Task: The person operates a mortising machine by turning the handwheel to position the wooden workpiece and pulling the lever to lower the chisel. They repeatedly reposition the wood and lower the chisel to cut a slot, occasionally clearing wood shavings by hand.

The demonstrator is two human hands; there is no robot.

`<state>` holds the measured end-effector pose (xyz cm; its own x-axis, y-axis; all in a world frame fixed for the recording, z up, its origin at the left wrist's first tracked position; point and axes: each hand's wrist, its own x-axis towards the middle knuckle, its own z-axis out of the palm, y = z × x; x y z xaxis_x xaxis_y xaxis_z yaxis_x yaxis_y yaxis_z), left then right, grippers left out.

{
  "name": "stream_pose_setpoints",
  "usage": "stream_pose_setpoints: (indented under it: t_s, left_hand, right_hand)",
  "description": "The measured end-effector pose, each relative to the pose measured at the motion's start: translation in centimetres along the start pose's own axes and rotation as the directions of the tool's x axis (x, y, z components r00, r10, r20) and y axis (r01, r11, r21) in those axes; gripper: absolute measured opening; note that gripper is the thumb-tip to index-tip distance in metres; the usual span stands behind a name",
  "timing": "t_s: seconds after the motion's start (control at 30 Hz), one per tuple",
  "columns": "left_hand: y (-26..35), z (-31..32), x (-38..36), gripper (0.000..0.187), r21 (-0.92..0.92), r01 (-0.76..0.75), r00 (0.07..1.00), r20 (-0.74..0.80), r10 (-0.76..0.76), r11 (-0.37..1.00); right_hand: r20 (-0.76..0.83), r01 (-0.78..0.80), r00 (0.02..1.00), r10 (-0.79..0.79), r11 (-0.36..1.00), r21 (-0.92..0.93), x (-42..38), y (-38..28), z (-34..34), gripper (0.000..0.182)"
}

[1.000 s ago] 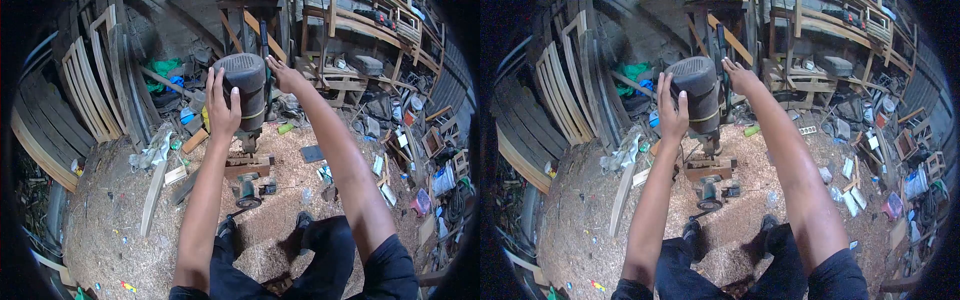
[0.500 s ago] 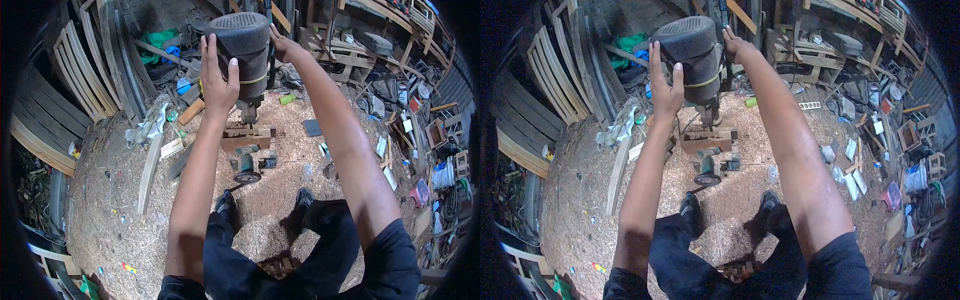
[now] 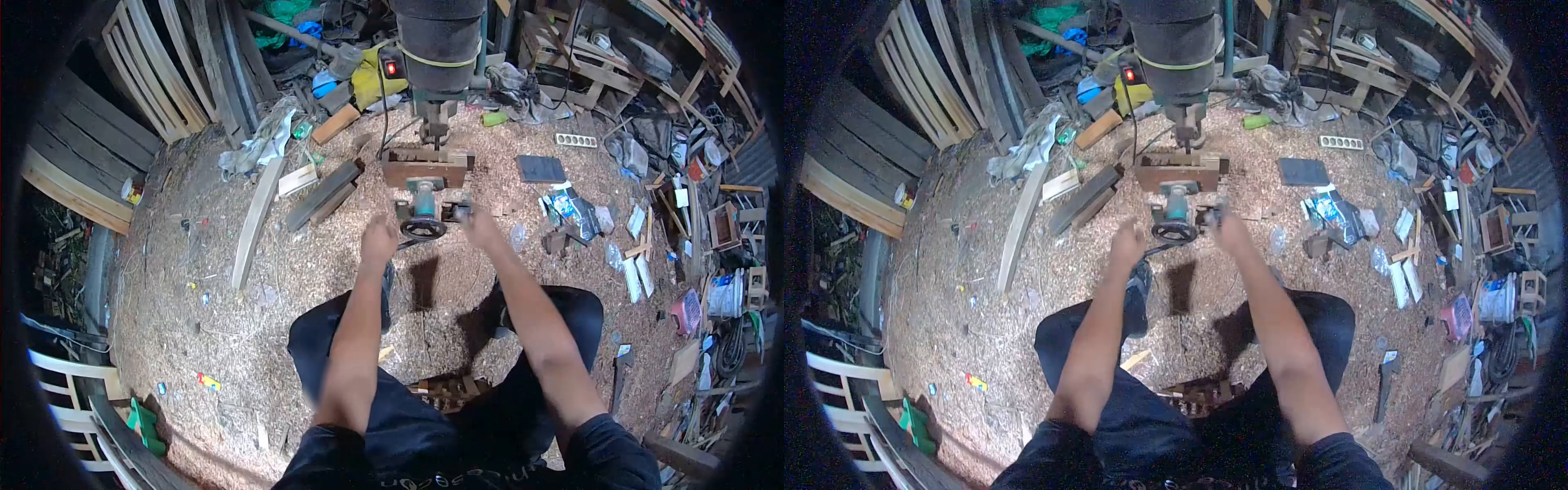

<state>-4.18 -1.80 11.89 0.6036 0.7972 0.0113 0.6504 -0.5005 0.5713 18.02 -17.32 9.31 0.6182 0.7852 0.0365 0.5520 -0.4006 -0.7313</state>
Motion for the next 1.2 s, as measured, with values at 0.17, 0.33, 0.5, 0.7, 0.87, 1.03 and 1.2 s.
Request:
stream_pose_setpoints:
  t_s: [0.17, 0.33, 0.5, 0.7, 0.87, 1.03, 1.2]
  left_hand:
    - [-2.7, 2.8, -3.5, 0.036, 0.182, -0.013, 0.972, 0.234, -0.031, 0.983]
    - [-5.1, 6.0, -3.1, 0.043, 0.268, 0.120, 0.948, 0.256, -0.190, 0.956]
    - [-7.5, 8.2, -1.9, 0.026, 0.317, 0.091, 0.970, 0.188, -0.157, 0.944]
    - [-10.0, 9.4, -1.3, 0.018, 0.292, 0.083, 0.976, 0.168, -0.136, 0.953]
    - [-11.7, 11.1, -1.4, 0.017, 0.309, 0.108, 0.975, 0.151, -0.161, 0.945]
    - [-9.6, 8.7, -1.3, 0.021, 0.160, 0.209, 0.970, 0.088, -0.225, 0.965]
    - [-4.7, 2.4, -1.6, 0.032, -0.040, 0.192, 0.978, -0.071, -0.194, 0.981]
  right_hand:
    - [0.103, 0.137, 0.987, -0.122, 0.979, -0.154, -4.3, -5.4, 4.5, 0.056]
    - [0.167, -0.009, 0.984, 0.058, 0.961, -0.277, -1.5, -5.6, 5.0, 0.029]
    - [0.196, 0.027, 0.979, 0.053, 0.924, -0.382, -1.5, -5.8, 4.7, 0.017]
    - [0.256, 0.073, 0.966, 0.036, 0.912, -0.404, -1.2, -6.8, 4.1, 0.028]
    - [0.295, 0.020, 0.950, 0.103, 0.922, -0.386, -1.2, -7.6, 3.8, 0.027]
    - [0.249, 0.033, 0.967, 0.049, 0.948, -0.315, -1.3, -7.4, 3.4, 0.025]
    - [0.173, 0.089, 0.984, -0.042, 0.958, -0.272, -1.8, -6.6, 1.6, 0.023]
